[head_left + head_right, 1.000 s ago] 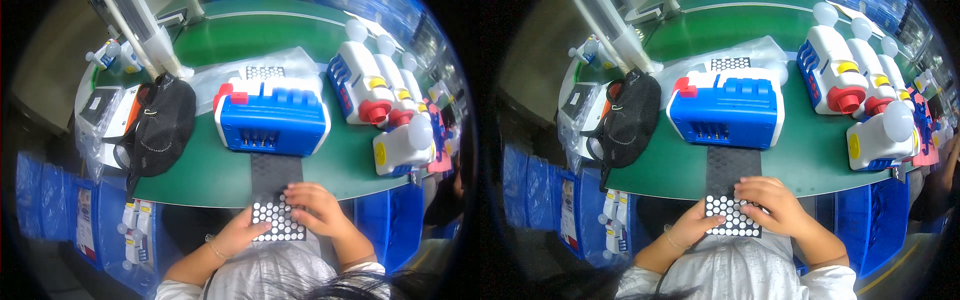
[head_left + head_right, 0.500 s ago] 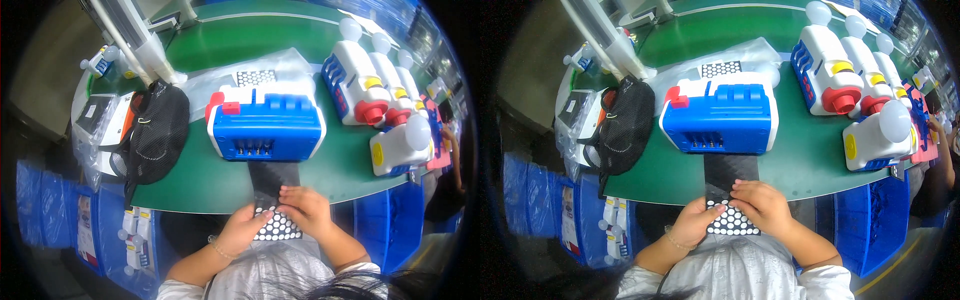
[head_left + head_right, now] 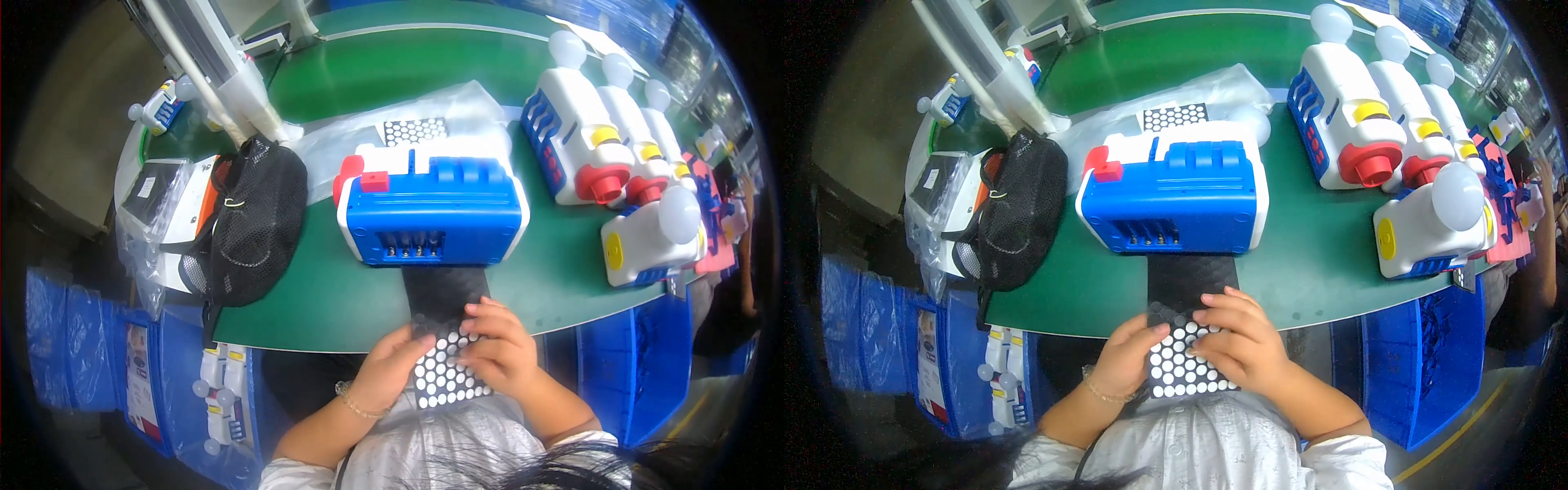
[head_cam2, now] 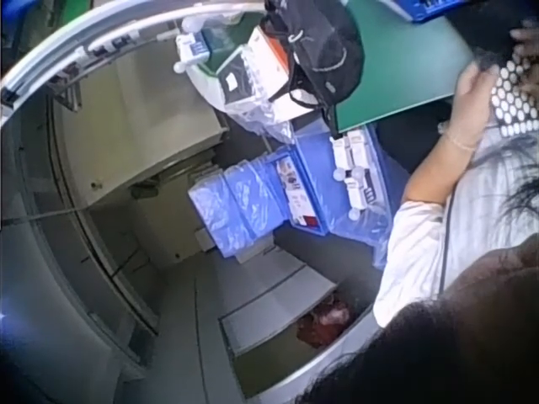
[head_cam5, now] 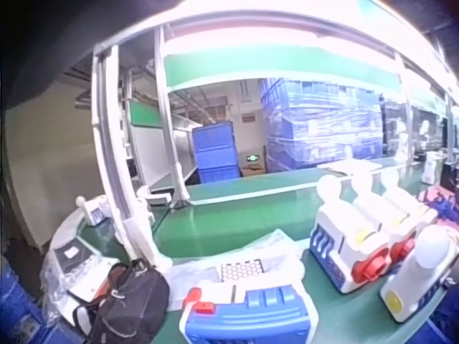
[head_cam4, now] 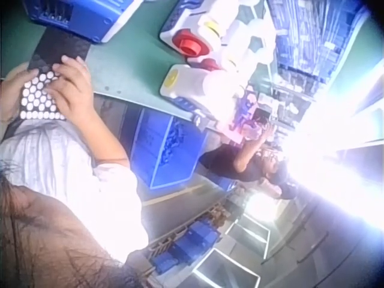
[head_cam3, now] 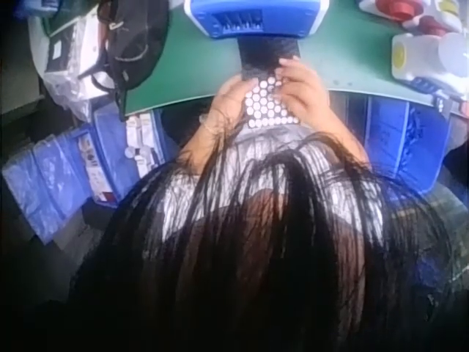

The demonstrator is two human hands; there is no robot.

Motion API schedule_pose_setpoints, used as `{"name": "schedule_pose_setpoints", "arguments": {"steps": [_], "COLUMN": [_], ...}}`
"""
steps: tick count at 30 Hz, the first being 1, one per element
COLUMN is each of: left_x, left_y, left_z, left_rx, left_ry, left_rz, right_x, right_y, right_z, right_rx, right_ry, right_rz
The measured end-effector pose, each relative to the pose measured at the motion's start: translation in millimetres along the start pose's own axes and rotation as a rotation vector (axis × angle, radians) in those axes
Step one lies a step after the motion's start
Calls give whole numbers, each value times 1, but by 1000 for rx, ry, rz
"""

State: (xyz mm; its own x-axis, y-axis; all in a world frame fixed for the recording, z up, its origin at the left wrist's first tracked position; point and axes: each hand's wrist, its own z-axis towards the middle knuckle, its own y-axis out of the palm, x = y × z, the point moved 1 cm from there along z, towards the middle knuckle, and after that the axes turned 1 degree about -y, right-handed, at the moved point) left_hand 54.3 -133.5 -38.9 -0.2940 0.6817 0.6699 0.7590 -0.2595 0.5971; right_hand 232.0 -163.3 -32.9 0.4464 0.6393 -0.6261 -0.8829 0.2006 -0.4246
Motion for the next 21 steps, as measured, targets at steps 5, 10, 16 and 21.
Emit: {"name": "schedule_pose_setpoints", "arguments": {"steps": [5,10,16,21], "left_x": [3,-1,5,9], "left_y": [6,-2,-4,-15], "left_z": [-3,-1,0,0], "left_rx": [-16,-5,1,9], "left_ry": [187,208,277,320], "left_rz": [183,280,537,679], "right_x": [-12,-14,-7,-5], "right_y": [-5,5,10,5], "right_z": [17,17,7,2], "right_rx": [-54,-131,-113,-52], "right_ry": [58,194,204,75], "right_rz": [-21,-39,-45,89]}}
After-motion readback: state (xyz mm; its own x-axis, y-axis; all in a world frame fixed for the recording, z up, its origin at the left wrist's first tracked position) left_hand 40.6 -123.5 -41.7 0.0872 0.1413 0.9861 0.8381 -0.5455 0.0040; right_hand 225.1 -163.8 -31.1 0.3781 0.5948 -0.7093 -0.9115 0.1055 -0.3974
